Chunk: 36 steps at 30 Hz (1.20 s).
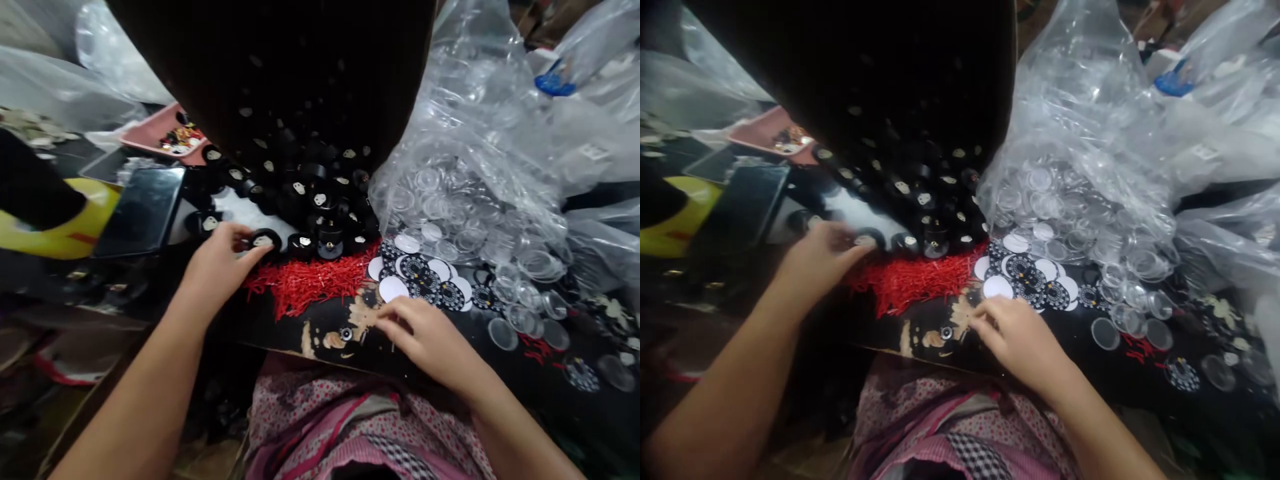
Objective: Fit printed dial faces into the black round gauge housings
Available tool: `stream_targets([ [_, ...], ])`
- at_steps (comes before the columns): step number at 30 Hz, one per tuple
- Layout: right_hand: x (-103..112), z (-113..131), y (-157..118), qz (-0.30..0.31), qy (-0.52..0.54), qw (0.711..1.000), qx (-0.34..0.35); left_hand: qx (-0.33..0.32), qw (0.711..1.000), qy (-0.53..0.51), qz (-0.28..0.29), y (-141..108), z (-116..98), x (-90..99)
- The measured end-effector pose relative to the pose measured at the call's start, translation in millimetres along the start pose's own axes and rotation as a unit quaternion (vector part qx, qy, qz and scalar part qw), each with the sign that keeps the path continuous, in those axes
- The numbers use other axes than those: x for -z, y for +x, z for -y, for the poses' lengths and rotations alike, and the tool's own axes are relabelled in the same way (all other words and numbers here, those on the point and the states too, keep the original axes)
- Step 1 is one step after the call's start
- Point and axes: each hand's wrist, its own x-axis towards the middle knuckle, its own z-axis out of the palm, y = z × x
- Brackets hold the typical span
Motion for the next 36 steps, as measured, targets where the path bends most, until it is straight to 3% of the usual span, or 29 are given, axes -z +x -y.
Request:
stream_targets([
  [3,4,-19,4,-0.071,-0.114,0.99,-0.054,0.032,0.987,-0.149,-0.039,-41,-11,-3.1],
  [4,4,-24,6,-0.08,-0.145,0.985,-0.059,0.053,0.958,-0.282,-0.025,-58,-18,-6.3],
  [5,4,-28,8,-0.085,-0.163,0.981,-0.058,0.083,0.91,-0.406,0.0,-75,-27,-10.5],
  [7,2,-34,10,-0.099,-0.164,0.98,-0.051,0.151,0.823,-0.548,0.021,-106,-44,-20.8],
  [11,-4,-34,7,-0.148,-0.098,0.983,-0.044,0.282,0.721,-0.62,0.127,-147,-69,-43.1],
  [15,-11,-14,0,-0.15,0.017,0.988,-0.015,0.303,0.667,-0.659,0.172,-159,-83,-62.6],
  [21,-16,9,4,-0.059,0.218,0.974,-0.025,0.332,0.643,-0.663,0.193,-155,-91,-72.4],
  [24,-15,3,8,-0.068,0.254,0.963,-0.055,0.339,0.63,-0.673,0.188,-154,-90,-71.4],
  [26,-13,-2,9,-0.101,0.232,0.966,-0.055,0.324,0.636,-0.675,0.187,-155,-89,-71.3],
  [29,-8,-1,7,-0.136,0.229,0.963,-0.04,0.297,0.672,-0.655,0.176,-156,-86,-71.6],
  [33,-4,13,9,-0.116,0.248,0.962,0.005,0.271,0.75,-0.578,0.174,-159,-81,-70.5],
  [36,-5,21,14,-0.131,0.205,0.97,0.008,0.247,0.779,-0.541,0.2,-163,-79,-68.9],
])
